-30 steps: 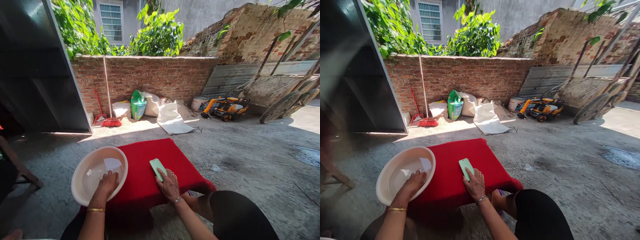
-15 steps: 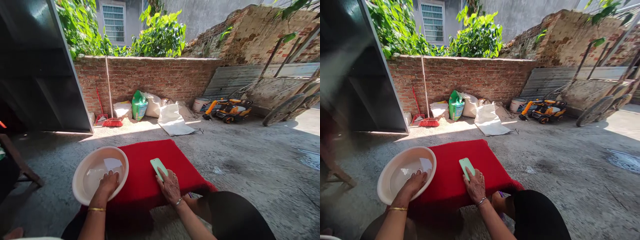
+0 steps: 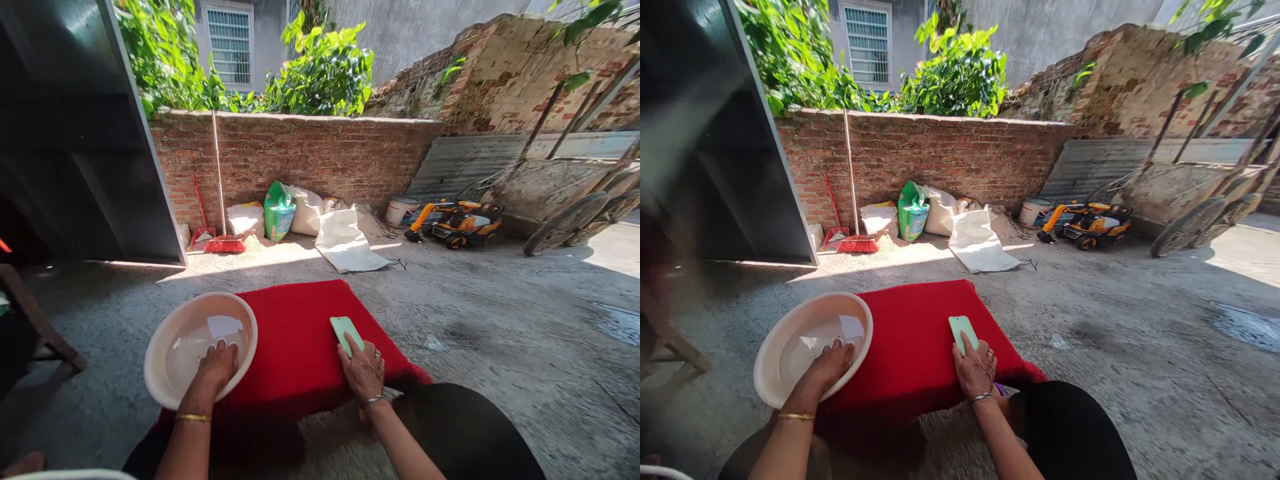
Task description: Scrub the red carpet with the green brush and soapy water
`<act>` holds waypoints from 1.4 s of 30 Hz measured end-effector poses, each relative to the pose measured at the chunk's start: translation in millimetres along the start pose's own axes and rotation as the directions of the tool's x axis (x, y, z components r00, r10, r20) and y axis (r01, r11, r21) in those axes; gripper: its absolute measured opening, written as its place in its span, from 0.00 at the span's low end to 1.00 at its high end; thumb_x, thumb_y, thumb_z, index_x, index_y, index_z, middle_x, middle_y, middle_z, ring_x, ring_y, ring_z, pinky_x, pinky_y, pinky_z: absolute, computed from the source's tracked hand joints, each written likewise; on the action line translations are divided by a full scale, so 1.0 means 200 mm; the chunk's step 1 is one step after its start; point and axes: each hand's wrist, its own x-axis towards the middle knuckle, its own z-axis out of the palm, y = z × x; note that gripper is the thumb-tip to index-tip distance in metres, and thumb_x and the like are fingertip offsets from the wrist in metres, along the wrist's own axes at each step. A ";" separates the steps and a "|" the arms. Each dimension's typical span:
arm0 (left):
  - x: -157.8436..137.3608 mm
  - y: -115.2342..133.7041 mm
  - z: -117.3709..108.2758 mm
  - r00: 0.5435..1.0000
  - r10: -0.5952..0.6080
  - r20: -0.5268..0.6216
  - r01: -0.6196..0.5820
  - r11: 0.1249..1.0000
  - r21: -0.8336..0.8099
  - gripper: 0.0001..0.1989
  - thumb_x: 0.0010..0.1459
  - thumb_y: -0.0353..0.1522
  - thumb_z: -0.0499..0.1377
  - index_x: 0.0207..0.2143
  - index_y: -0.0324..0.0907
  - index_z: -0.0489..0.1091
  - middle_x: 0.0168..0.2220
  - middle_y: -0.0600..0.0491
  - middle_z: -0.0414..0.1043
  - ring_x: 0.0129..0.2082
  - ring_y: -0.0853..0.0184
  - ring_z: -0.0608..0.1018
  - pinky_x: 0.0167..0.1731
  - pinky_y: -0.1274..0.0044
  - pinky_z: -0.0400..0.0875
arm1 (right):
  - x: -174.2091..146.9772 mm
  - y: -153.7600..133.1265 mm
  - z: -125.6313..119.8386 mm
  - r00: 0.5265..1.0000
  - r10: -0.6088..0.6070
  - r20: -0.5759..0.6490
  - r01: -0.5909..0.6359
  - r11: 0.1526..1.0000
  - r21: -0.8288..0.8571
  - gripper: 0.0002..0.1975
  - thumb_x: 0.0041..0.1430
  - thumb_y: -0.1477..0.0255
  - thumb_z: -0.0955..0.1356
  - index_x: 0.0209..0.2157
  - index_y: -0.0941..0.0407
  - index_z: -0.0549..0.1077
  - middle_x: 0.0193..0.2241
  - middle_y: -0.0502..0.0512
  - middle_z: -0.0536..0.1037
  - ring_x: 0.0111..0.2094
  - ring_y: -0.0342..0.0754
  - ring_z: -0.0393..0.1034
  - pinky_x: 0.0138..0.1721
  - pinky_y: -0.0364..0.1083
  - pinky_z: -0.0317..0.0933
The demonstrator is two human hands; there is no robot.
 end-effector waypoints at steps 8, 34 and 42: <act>0.02 -0.01 0.00 1.000 0.003 0.016 -0.003 1.000 0.010 0.28 0.79 0.28 0.51 0.77 0.43 0.71 0.80 0.35 0.68 0.78 0.45 0.75 0.74 0.56 0.73 | -0.19 -0.31 0.12 0.949 -0.314 0.030 0.311 0.947 0.078 0.23 0.77 0.63 0.73 0.68 0.36 0.87 0.60 0.62 0.86 0.58 0.61 0.80 0.64 0.58 0.72; 0.09 -0.05 0.06 1.000 0.029 -0.010 -0.029 0.999 0.016 0.28 0.79 0.29 0.50 0.76 0.45 0.72 0.81 0.35 0.68 0.78 0.45 0.75 0.72 0.55 0.74 | 0.04 -0.01 -0.07 0.997 -0.029 0.072 0.029 1.000 -0.005 0.20 0.78 0.63 0.72 0.64 0.45 0.89 0.54 0.65 0.86 0.53 0.61 0.81 0.55 0.55 0.70; 0.06 -0.05 0.05 1.000 0.022 -0.013 -0.022 1.000 0.022 0.28 0.79 0.28 0.49 0.75 0.45 0.73 0.81 0.35 0.68 0.77 0.45 0.76 0.73 0.55 0.74 | -0.07 -0.09 0.00 0.985 -0.170 0.008 0.168 0.981 0.094 0.19 0.76 0.62 0.72 0.62 0.44 0.90 0.53 0.63 0.87 0.52 0.60 0.81 0.56 0.55 0.73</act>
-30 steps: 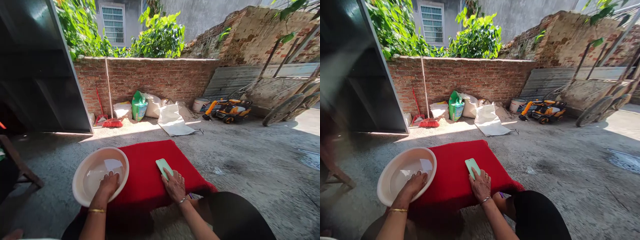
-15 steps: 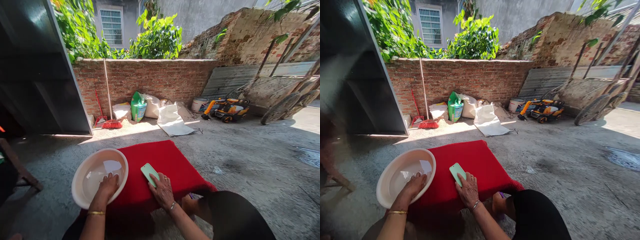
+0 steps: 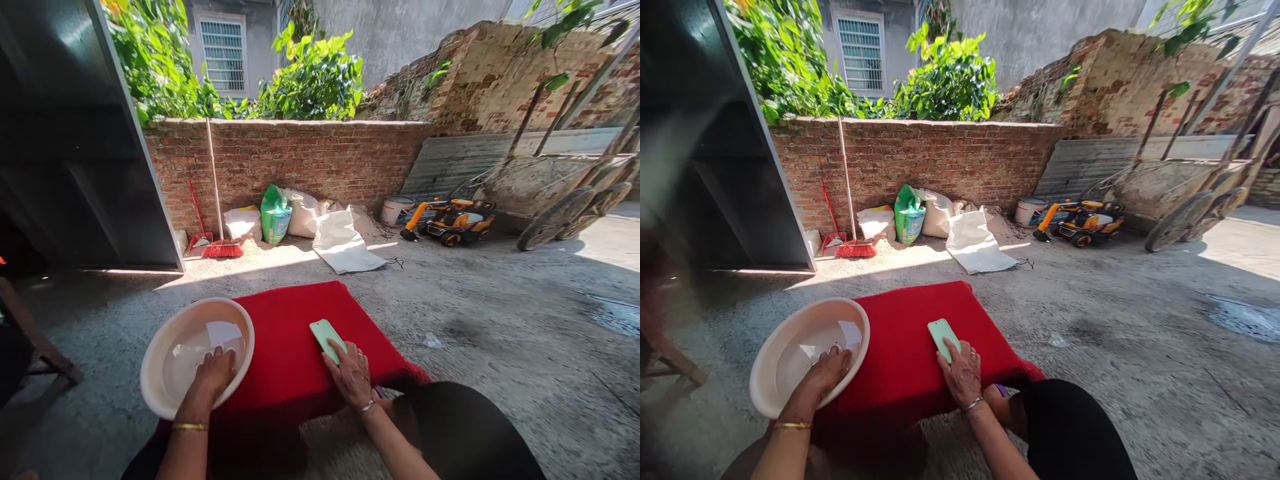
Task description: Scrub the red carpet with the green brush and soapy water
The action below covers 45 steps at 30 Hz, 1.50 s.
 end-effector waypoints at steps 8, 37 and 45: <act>0.03 -0.03 0.03 1.000 0.013 -0.016 -0.013 1.000 0.016 0.28 0.79 0.29 0.49 0.75 0.45 0.72 0.79 0.34 0.69 0.76 0.46 0.76 0.71 0.56 0.74 | -0.11 -0.19 0.08 0.977 -0.205 0.059 0.204 0.979 0.030 0.21 0.74 0.63 0.74 0.64 0.39 0.89 0.58 0.60 0.87 0.57 0.60 0.80 0.61 0.56 0.71; -0.02 0.02 -0.02 1.000 -0.012 0.021 0.012 1.000 -0.006 0.29 0.80 0.28 0.49 0.77 0.43 0.71 0.81 0.35 0.67 0.79 0.45 0.75 0.75 0.58 0.72 | 0.06 0.21 -0.02 0.989 0.143 0.042 -0.140 0.988 -0.062 0.21 0.78 0.63 0.70 0.64 0.48 0.89 0.56 0.66 0.87 0.54 0.62 0.82 0.56 0.56 0.72; 0.00 0.00 0.00 1.000 0.000 -0.004 0.000 1.000 0.012 0.29 0.79 0.26 0.49 0.76 0.43 0.73 0.78 0.33 0.71 0.75 0.46 0.78 0.71 0.57 0.76 | -0.17 -0.16 0.19 0.957 -0.253 -0.145 0.262 0.964 0.047 0.18 0.73 0.64 0.74 0.60 0.45 0.90 0.53 0.61 0.88 0.52 0.59 0.81 0.57 0.55 0.72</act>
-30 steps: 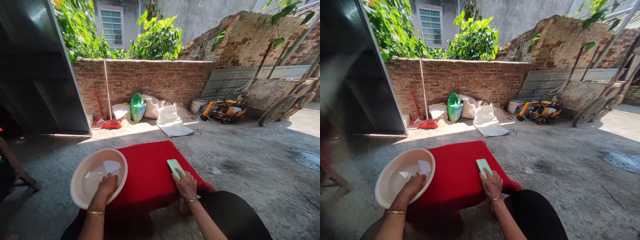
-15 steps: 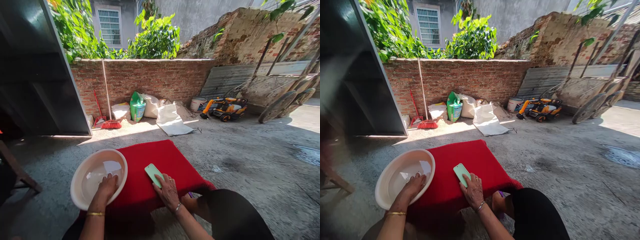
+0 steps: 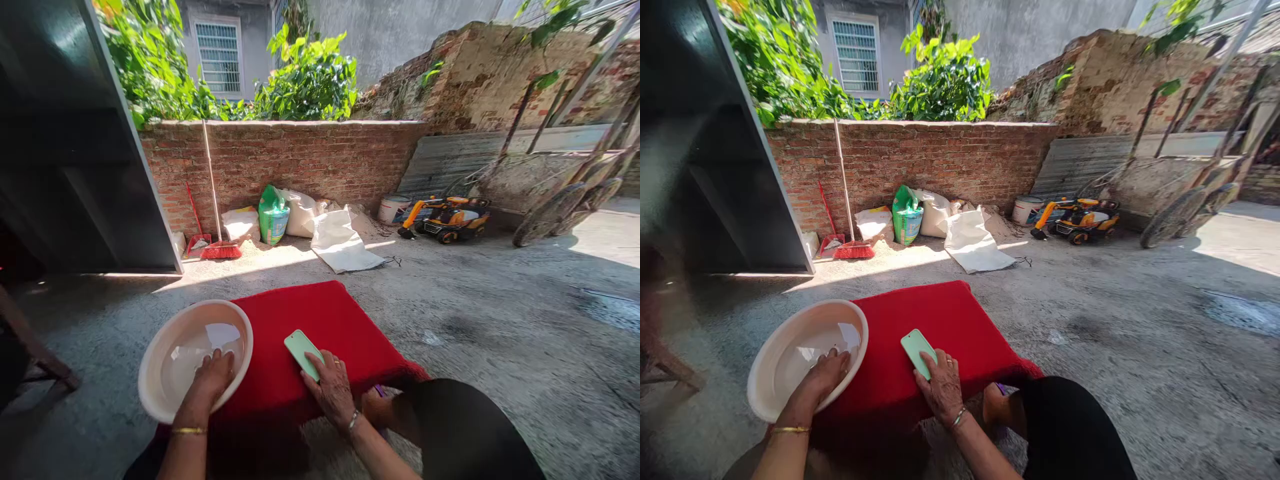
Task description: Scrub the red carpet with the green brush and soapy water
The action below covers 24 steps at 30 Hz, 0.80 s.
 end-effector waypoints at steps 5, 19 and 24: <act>0.00 0.00 0.00 1.000 -0.007 0.009 0.007 1.000 0.008 0.27 0.81 0.28 0.49 0.76 0.44 0.72 0.78 0.35 0.70 0.76 0.47 0.77 0.72 0.58 0.76 | -0.03 -0.03 0.02 0.999 -0.036 -0.001 0.036 0.999 0.016 0.18 0.72 0.65 0.76 0.60 0.44 0.90 0.55 0.61 0.88 0.53 0.60 0.81 0.58 0.56 0.72; -0.02 0.02 -0.02 1.000 -0.006 0.014 0.007 1.000 -0.009 0.29 0.80 0.27 0.49 0.77 0.43 0.72 0.79 0.34 0.69 0.77 0.45 0.77 0.73 0.56 0.75 | 0.05 0.19 -0.05 0.988 0.155 0.011 -0.155 0.987 -0.031 0.17 0.73 0.63 0.75 0.59 0.46 0.90 0.53 0.62 0.88 0.52 0.61 0.82 0.56 0.56 0.73; -0.01 0.00 -0.01 1.000 0.002 0.002 -0.002 1.000 0.003 0.28 0.80 0.28 0.49 0.76 0.43 0.73 0.79 0.35 0.70 0.76 0.45 0.77 0.72 0.56 0.75 | -0.05 -0.08 0.06 0.993 -0.112 -0.043 0.114 0.993 0.031 0.19 0.71 0.64 0.76 0.60 0.45 0.89 0.56 0.62 0.88 0.54 0.61 0.81 0.59 0.56 0.72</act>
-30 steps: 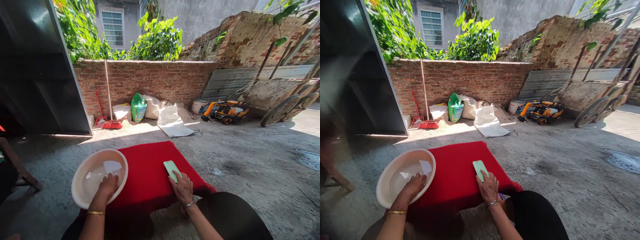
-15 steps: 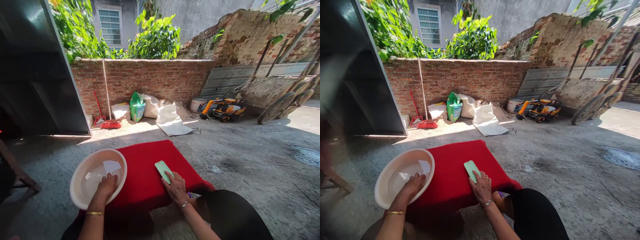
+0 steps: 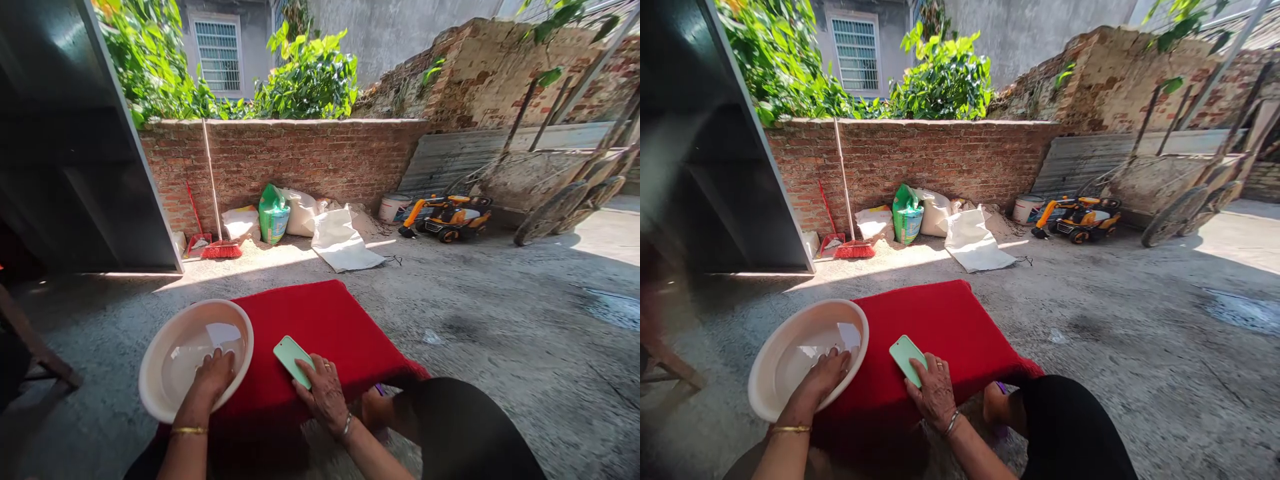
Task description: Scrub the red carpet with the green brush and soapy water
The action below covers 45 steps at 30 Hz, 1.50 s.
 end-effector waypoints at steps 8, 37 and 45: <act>0.02 -0.01 0.02 1.000 -0.007 0.007 0.007 1.000 -0.024 0.29 0.78 0.28 0.50 0.76 0.44 0.72 0.81 0.35 0.67 0.78 0.44 0.75 0.73 0.56 0.72 | 0.11 0.46 -0.21 0.926 0.362 0.106 -0.346 0.927 -0.144 0.17 0.75 0.63 0.74 0.60 0.47 0.90 0.53 0.64 0.87 0.51 0.61 0.82 0.53 0.55 0.70; 0.01 -0.02 0.02 1.000 0.008 -0.001 -0.008 1.000 -0.022 0.28 0.78 0.27 0.50 0.76 0.41 0.72 0.78 0.33 0.70 0.76 0.44 0.76 0.71 0.57 0.74 | 0.11 0.42 -0.21 0.916 0.402 0.009 -0.398 0.909 -0.128 0.17 0.74 0.63 0.72 0.56 0.48 0.91 0.51 0.64 0.87 0.51 0.61 0.81 0.52 0.55 0.71; 0.05 -0.04 0.04 1.000 0.010 0.003 -0.010 1.000 0.028 0.28 0.80 0.28 0.49 0.76 0.43 0.72 0.79 0.34 0.69 0.75 0.46 0.77 0.71 0.57 0.75 | -0.06 0.04 -0.04 0.998 -0.053 -0.038 0.055 0.998 0.043 0.18 0.73 0.63 0.73 0.59 0.46 0.89 0.54 0.61 0.88 0.52 0.59 0.80 0.56 0.55 0.73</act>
